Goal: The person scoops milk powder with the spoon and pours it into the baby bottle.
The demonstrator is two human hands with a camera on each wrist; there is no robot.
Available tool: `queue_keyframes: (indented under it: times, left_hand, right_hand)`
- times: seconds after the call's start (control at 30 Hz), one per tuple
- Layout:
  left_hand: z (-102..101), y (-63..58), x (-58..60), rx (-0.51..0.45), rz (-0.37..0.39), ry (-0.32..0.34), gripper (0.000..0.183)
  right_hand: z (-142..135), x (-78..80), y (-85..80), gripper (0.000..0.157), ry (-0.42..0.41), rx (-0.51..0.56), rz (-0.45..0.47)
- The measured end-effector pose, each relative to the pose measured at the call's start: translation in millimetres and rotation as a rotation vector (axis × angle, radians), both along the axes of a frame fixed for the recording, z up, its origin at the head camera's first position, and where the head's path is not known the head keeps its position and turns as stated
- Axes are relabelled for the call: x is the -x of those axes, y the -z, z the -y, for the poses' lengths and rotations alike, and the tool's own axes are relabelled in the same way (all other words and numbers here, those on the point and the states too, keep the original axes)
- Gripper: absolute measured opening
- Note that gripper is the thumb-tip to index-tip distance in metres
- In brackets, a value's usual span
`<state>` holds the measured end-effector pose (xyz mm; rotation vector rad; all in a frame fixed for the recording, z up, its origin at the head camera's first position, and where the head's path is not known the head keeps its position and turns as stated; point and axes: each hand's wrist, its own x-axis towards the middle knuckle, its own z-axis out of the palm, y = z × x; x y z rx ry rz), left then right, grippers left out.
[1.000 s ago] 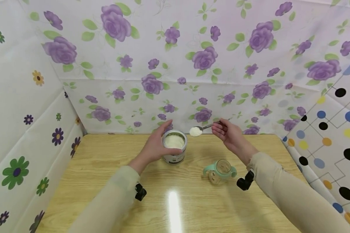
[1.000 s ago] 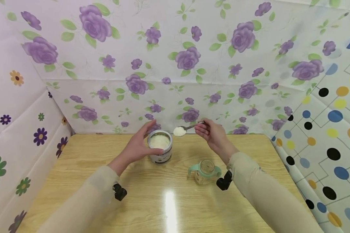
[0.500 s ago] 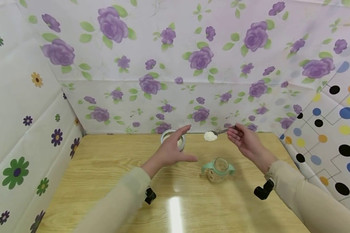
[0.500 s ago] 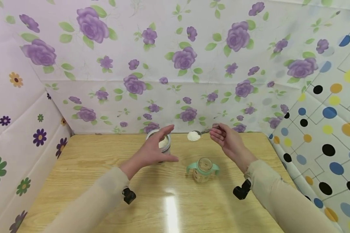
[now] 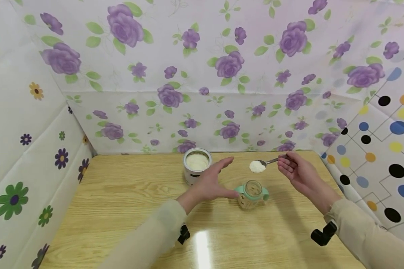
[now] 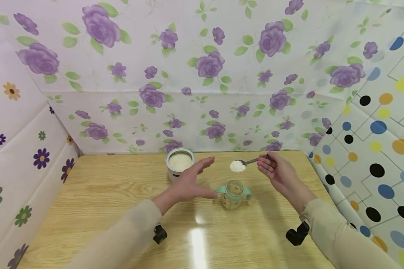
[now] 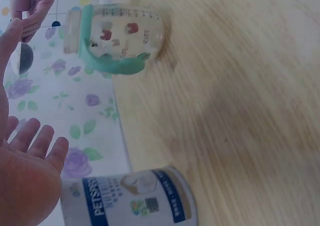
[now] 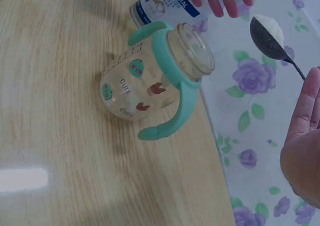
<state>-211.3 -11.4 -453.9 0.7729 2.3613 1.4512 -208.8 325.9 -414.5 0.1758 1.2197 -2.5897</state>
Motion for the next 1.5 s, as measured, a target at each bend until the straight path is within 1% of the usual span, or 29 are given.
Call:
queue_keyframes:
  times: [0.17, 0.33, 0.53, 0.73, 0.93, 1.13, 1.2, 1.3, 1.5]
  left_hand:
    - [-10.9, 18.7, 0.3, 0.019, 0.002, 0.009, 0.113]
    - [-20.3, 36.3, -3.1, 0.021, 0.003, 0.031, 0.113]
    - [-32.3, 54.5, -7.9, -0.005, 0.04, 0.022, 0.11]
    - [-45.5, 69.6, -8.2, -0.058, 0.06, 0.012, 0.107]
    - [-54.7, 80.9, -8.4, -0.083, 0.08, -0.018, 0.102]
    - [-60.4, 89.5, -7.8, -0.103, 0.073, -0.036, 0.081]
    - [-61.7, 90.3, -7.8, -0.099, 0.07, -0.042, 0.075]
    - [-63.4, 91.0, -7.5, -0.099, 0.068, -0.043, 0.069]
    - [-64.4, 90.7, -7.2, -0.092, 0.074, -0.044, 0.07]
  right_hand:
    - [-5.6, -7.5, 6.1, 0.038, -0.004, 0.002, 0.002]
    - [-8.8, -11.6, 13.5, 0.039, -0.025, 0.018, -0.001]
    - [-9.9, -15.8, 21.3, 0.039, -0.033, 0.016, 0.006]
    - [-8.5, -21.1, 27.7, 0.039, -0.045, -0.024, -0.009]
    - [-8.4, -23.6, 31.5, 0.039, -0.056, -0.04, -0.021]
    - [-8.6, -25.1, 35.2, 0.042, -0.076, -0.036, -0.041]
    - [-8.7, -25.2, 36.3, 0.043, -0.083, -0.032, -0.049]
    - [-9.1, -25.3, 37.1, 0.045, -0.089, -0.03, -0.063]
    - [-10.4, -25.0, 35.9, 0.045, -0.097, -0.067, -0.102]
